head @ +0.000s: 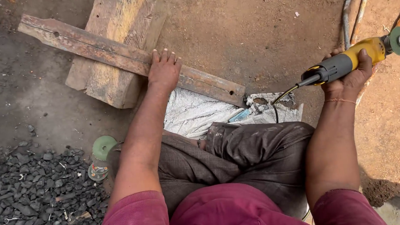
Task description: The person sits on the ground and uses an angle grinder to grind a long rusted metal bar resting on wooden blocks, producing sparks. They reposition the bar, grind other sections, briefly carry the grinder aside, and resume grinding and touching the bar.
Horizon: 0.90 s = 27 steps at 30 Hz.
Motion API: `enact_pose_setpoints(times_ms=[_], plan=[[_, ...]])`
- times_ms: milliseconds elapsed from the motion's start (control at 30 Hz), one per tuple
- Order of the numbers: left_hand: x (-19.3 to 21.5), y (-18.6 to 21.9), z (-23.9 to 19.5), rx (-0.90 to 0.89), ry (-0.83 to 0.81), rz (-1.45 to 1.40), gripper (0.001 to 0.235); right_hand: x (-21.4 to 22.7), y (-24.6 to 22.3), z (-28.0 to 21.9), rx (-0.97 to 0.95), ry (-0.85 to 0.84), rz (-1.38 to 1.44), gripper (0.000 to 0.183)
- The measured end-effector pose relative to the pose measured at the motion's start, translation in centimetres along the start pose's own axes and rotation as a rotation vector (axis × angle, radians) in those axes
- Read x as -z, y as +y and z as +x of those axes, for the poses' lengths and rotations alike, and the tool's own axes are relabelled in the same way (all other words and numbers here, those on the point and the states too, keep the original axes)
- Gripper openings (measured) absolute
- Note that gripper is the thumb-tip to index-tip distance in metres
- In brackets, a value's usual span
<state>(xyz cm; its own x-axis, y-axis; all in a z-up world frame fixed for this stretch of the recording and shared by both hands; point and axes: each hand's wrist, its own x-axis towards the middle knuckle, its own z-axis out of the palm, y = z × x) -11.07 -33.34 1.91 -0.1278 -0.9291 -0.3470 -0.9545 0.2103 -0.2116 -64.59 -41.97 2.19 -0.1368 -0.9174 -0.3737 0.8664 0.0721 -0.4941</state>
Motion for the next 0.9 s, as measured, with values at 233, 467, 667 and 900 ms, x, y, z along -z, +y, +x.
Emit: enact_pose_setpoints(times_ms=[233,467,667,900], plan=[[0.4,-0.6,-0.4,-0.045,-0.006,-0.086,0.033,-0.6,-0.4,-0.7,0.015,0.049,0.022,0.059],[-0.8,-1.1,-1.1,-0.048,0.129,-0.085,0.038,-1.5,-0.3,-1.3,0.054,0.029,0.006,0.061],[-0.1,-0.7,-3.0,-0.089,0.223,0.14,0.052,-2.5,0.0,-2.0,0.087,0.035,-0.016,0.062],[-0.8,-0.8,-4.4,-0.057,0.327,0.234,0.049,-2.6,-0.2,-2.5,0.089,-0.019,-0.039,0.065]])
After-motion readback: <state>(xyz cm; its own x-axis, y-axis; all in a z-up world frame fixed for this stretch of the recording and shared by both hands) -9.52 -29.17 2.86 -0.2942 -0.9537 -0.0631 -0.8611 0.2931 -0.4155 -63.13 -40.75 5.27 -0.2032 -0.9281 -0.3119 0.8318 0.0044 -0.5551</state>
